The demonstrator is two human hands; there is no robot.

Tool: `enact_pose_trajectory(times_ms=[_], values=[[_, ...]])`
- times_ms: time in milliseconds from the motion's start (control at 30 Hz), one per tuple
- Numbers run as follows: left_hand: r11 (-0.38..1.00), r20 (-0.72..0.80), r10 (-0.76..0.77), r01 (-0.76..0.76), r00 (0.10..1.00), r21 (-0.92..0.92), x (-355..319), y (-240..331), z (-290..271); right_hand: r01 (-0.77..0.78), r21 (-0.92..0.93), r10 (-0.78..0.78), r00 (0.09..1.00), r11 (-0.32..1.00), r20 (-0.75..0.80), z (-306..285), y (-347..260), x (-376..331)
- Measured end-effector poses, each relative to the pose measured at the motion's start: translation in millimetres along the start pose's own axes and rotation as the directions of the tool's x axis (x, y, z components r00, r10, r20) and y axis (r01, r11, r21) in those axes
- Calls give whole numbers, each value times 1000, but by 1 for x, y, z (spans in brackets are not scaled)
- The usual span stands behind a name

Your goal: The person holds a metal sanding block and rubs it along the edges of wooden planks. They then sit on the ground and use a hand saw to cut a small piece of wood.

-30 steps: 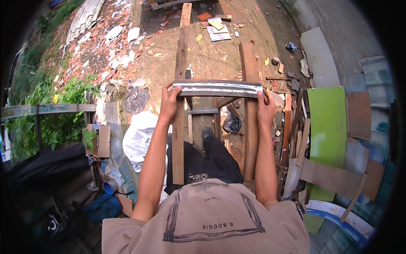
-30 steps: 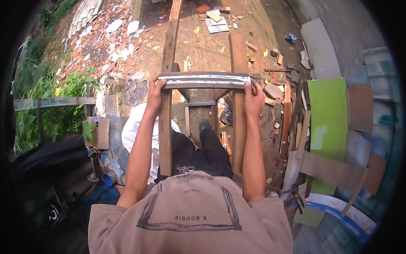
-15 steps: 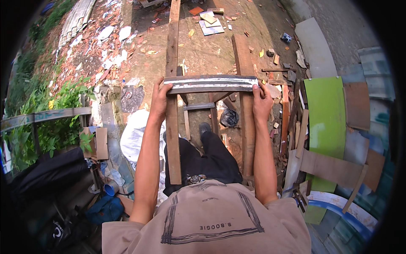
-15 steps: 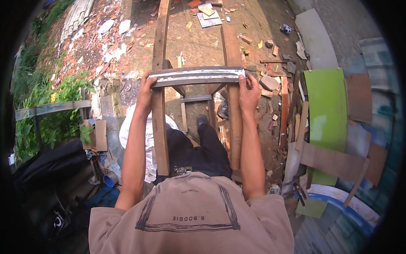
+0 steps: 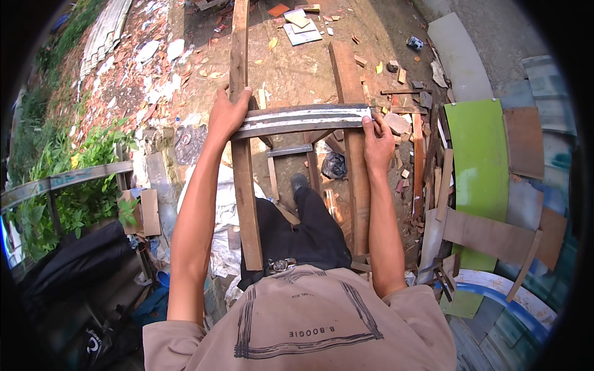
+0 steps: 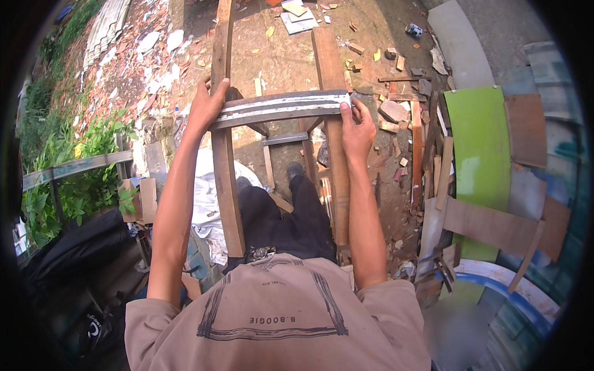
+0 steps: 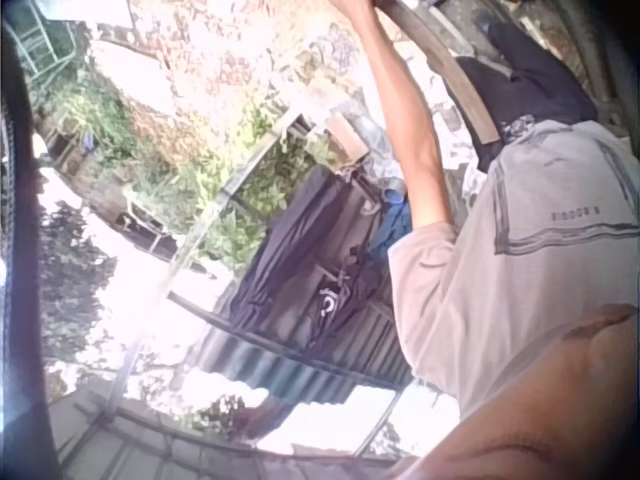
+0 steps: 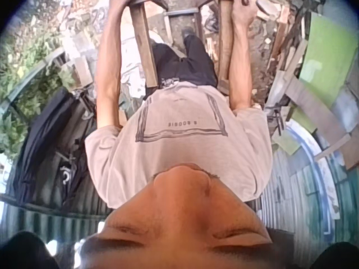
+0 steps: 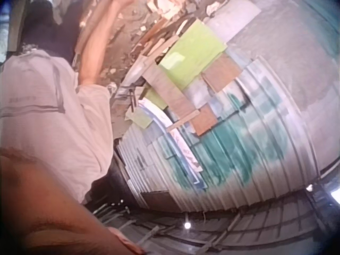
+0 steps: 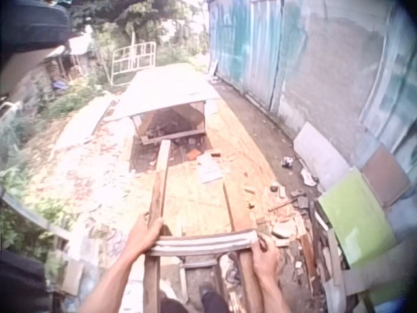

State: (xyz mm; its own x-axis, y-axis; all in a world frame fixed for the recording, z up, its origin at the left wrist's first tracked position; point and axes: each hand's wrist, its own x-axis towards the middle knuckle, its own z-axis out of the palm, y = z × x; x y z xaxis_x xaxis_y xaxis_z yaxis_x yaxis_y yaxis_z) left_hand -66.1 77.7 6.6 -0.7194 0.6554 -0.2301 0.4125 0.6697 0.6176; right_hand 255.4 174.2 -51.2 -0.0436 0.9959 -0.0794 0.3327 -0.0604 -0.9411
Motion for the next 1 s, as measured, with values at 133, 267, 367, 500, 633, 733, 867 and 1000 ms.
enact_pose_trajectory(times_ms=[133,267,367,500,633,733,867,1000], values=[[993,42,-84,80,996,83,3,4,2,8,36,-8,1000,999,-5,0,6,2],[992,46,-59,54,997,110,0,7,1,-41,69,41,999,997,-3,0,2,1],[989,74,-64,54,995,135,5,5,-1,-68,76,67,998,995,21,-2,0,5],[990,75,-51,41,996,136,7,5,1,-70,98,63,996,993,65,-6,2,10],[988,81,-57,45,995,149,5,8,0,-61,131,54,997,989,54,-4,-1,7],[982,50,-56,46,997,183,7,4,3,46,36,-47,999,998,18,-3,2,5],[963,56,-83,66,995,261,11,2,2,63,26,-62,998,998,-10,-5,3,2],[931,45,-93,71,995,358,5,18,1,-90,490,80,996,867,41,-8,23,8]])
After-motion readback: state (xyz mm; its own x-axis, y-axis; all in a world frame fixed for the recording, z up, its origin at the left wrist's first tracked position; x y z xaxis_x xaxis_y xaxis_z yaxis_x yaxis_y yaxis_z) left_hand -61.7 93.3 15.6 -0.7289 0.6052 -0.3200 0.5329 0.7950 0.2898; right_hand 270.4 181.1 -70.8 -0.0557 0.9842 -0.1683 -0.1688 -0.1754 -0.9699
